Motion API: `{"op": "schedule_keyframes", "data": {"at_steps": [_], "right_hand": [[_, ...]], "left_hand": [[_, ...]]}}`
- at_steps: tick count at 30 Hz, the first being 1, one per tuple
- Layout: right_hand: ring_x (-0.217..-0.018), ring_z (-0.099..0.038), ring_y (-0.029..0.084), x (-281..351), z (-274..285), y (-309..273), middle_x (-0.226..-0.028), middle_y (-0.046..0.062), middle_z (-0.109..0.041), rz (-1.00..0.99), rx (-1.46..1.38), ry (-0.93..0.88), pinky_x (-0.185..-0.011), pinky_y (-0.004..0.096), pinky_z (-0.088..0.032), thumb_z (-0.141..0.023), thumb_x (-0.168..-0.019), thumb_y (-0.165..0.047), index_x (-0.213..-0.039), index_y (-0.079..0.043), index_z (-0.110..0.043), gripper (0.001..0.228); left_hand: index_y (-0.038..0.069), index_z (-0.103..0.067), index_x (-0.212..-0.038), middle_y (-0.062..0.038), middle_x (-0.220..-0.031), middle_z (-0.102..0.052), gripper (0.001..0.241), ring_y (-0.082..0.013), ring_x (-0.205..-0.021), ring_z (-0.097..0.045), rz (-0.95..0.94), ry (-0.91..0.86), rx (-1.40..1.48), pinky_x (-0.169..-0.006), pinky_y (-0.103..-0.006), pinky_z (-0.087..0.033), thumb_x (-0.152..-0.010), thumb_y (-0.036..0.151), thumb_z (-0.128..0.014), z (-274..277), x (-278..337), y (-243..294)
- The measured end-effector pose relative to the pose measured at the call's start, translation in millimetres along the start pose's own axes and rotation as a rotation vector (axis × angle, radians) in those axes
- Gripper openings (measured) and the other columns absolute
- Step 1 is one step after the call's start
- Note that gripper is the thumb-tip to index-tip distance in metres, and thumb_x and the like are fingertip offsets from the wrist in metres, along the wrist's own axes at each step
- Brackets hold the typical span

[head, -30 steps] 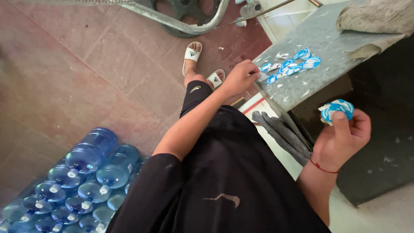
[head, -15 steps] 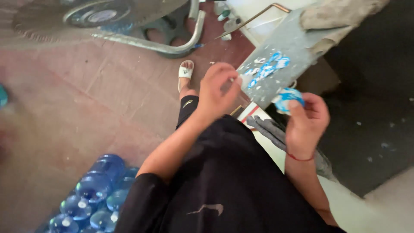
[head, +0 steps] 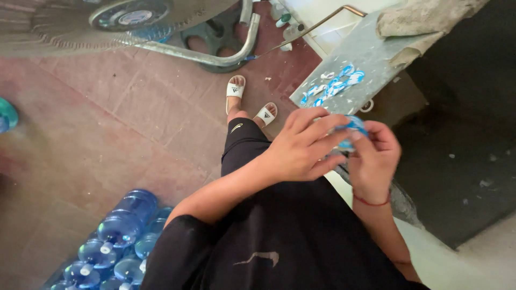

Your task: Picking up and inspecting small blue plastic bottle seals at a workstation in a water production facility.

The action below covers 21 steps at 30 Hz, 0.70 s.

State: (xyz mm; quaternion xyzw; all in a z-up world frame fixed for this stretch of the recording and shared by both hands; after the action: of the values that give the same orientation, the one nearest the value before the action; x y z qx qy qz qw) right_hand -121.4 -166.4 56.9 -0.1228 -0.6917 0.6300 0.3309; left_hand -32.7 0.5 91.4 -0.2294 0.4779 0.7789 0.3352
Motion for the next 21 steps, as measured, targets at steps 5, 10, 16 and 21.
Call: {"op": "schedule_keyframes", "data": {"at_steps": [5,10,16,21], "right_hand": [[-0.078,-0.067,0.026,-21,41,-10,-0.095,0.015,-0.068,0.019,-0.182,0.160,-0.069,0.040,-0.063,-0.065,-0.087,0.004,-0.105,-0.006,-0.064,0.021],[-0.077,-0.060,0.023,-32,61,-11,-0.087,0.009,-0.059,0.000,-0.049,0.258,-0.068,0.037,-0.058,-0.065,-0.083,-0.006,-0.097,-0.009,-0.060,0.016],[-0.087,-0.061,0.023,-29,64,-7,-0.092,0.006,-0.058,-0.038,0.082,0.301,-0.068,0.037,-0.056,-0.069,-0.081,-0.018,-0.101,-0.013,-0.062,0.022],[-0.086,-0.061,0.021,-31,62,-5,-0.090,0.005,-0.060,-0.025,0.079,0.279,-0.070,0.037,-0.054,-0.070,-0.081,-0.018,-0.100,-0.013,-0.061,0.021]], "left_hand": [[0.011,-0.063,-0.114,-0.009,-0.121,-0.055,0.017,-0.0302,-0.110,-0.056,0.367,-0.147,0.347,-0.100,-0.0462,-0.044,-0.098,0.012,-0.057,-4,29,-64],[0.011,-0.070,-0.097,-0.006,-0.097,-0.065,0.011,-0.0255,-0.092,-0.063,0.541,-0.368,0.398,-0.086,-0.0409,-0.045,-0.091,0.012,-0.061,-89,118,-143],[0.013,-0.071,-0.108,-0.004,-0.096,-0.071,0.019,-0.0209,-0.092,-0.065,0.844,-0.531,0.480,-0.082,-0.0348,-0.048,-0.092,0.016,-0.061,-127,160,-165],[0.013,-0.070,-0.116,-0.005,-0.115,-0.074,0.030,-0.0220,-0.097,-0.070,1.002,-0.665,0.488,-0.079,-0.0372,-0.050,-0.093,0.019,-0.051,-135,143,-163]]}}
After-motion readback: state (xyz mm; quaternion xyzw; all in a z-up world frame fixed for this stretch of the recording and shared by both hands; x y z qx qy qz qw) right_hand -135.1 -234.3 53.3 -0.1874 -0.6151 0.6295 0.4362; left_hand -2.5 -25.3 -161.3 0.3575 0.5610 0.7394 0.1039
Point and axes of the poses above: each hand's wrist, its own x-axis away from the middle knuckle, its own z-axis out of the back of the hand, y = z × x, the point moved 2 cm from there along -x, towards the middle knuckle
